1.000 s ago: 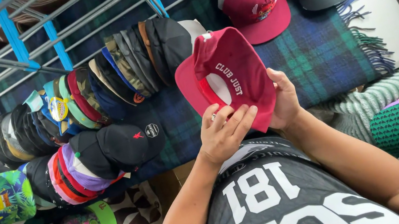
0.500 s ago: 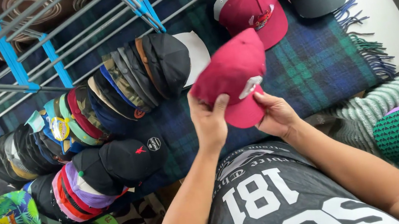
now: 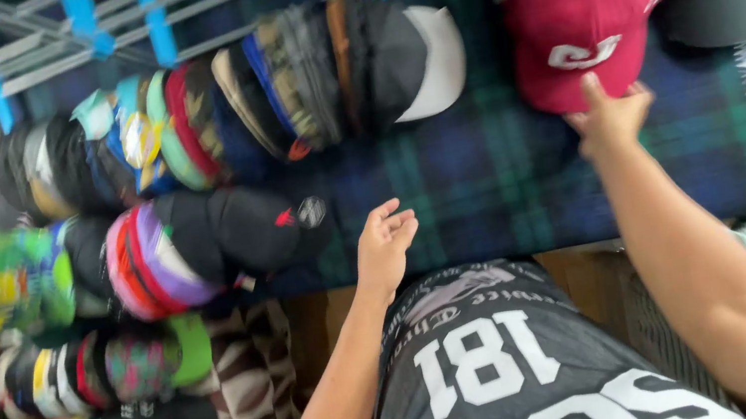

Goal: The person picks up various baseball caps from a stack, turns them over to show the front and back, and places them on a nearby surface. The person handles multiple caps one at a time, including red, black, green, orange, purple, and white caps.

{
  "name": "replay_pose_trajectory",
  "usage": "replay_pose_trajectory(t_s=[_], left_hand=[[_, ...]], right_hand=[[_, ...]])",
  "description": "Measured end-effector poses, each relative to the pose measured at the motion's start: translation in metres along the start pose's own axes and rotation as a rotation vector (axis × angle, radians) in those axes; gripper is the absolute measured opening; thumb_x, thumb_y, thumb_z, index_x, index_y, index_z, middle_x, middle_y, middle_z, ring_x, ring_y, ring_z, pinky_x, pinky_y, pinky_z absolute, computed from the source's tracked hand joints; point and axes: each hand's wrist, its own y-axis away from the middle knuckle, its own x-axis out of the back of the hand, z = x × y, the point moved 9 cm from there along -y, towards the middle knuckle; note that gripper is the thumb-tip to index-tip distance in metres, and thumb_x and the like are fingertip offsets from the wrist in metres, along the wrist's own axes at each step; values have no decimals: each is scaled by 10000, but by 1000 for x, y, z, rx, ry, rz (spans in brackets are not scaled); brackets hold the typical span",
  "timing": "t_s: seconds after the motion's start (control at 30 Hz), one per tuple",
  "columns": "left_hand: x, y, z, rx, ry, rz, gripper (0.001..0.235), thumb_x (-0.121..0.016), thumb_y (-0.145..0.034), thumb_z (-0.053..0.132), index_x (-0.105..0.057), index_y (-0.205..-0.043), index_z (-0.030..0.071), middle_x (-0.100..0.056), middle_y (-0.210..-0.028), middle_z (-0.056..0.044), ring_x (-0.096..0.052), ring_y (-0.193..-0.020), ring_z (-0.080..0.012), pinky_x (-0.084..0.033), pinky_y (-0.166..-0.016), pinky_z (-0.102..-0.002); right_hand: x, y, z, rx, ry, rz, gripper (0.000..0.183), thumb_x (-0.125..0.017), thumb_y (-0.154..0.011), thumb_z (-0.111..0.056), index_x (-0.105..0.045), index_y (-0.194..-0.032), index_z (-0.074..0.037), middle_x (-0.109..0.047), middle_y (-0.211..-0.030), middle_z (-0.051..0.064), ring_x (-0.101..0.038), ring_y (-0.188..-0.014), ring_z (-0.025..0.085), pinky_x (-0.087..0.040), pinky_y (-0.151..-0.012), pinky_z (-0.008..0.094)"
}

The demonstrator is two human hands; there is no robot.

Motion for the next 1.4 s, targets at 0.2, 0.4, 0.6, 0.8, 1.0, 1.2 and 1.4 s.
replay_pose_trajectory(t_s=[0.2, 0.4, 0.6, 0.8, 1.0, 1.2, 1.4], left_hand=[[100, 37, -25, 8, 152, 487, 389, -767, -813, 105, -697, -1195, 92, -773, -1093, -49, -715, -1000, -125, -550, -945, -252], [217, 55, -43, -55, -43, 998, 745, -741, -812, 272, -466, -1471, 62, -489, -1415, -157, -536, -1306, -290, -397, -1141, -400], [237, 38, -28, 165, -32, 860, 851, -774, -763, 454, -411, -1484, 185, -613, -1298, -126, -610, -1197, -258, -427, -1057, -385], [196, 19, 12, -203, -91, 335, 175, -793, -868, 258, -717, -1009, 188, -748, -891, -63, -702, -895, -187, -541, -833, -366], [165, 12, 28, -312, 472, -131, 368, -802, -844, 9, -691, -1194, 31, -763, -1023, -167, -720, -935, -185, -620, -788, -359], [205, 21, 28, -346, 680, -160, 363, -785, -857, -56, -696, -1202, 13, -753, -1079, -191, -727, -991, -235, -632, -820, -410], [263, 50, 10, -382, 765, -123, 392, -830, -845, -12, -703, -1216, 14, -756, -1080, -192, -738, -978, -227, -642, -792, -409]], right_hand=[[-31, 46, -71, 155, 899, 224, 1086, -1038, -738, -584, -276, -1440, -258, -463, -1363, 248, -665, -1133, 440, -545, -972, 506], [-40, 24, -38, 174, 967, 285, 1173, -1004, -889, -647, -137, -1596, -295, -308, -1349, 175, -737, -1060, 352, -614, -958, 477], [-18, 51, -2, 458, 606, 467, 970, -1034, -779, -320, -385, -1488, -190, -395, -1393, 193, -677, -1165, 435, -550, -1051, 493], [-98, 247, 42, 378, 806, -493, 209, -823, -880, -174, -770, -1079, -135, -724, -873, 63, -664, -658, 194, -564, -557, 329], [-120, 350, 97, -390, 303, -669, 331, -887, -785, -134, -690, -1029, -27, -709, -802, 194, -756, -706, 305, -646, -622, 428], [-156, 410, 56, -202, 289, -709, 202, -856, -816, -45, -695, -939, -38, -670, -767, 158, -742, -673, 301, -623, -589, 416], [-178, 490, 51, -137, 373, -851, 192, -828, -852, -28, -691, -988, -25, -678, -804, 164, -755, -731, 279, -649, -656, 407]])
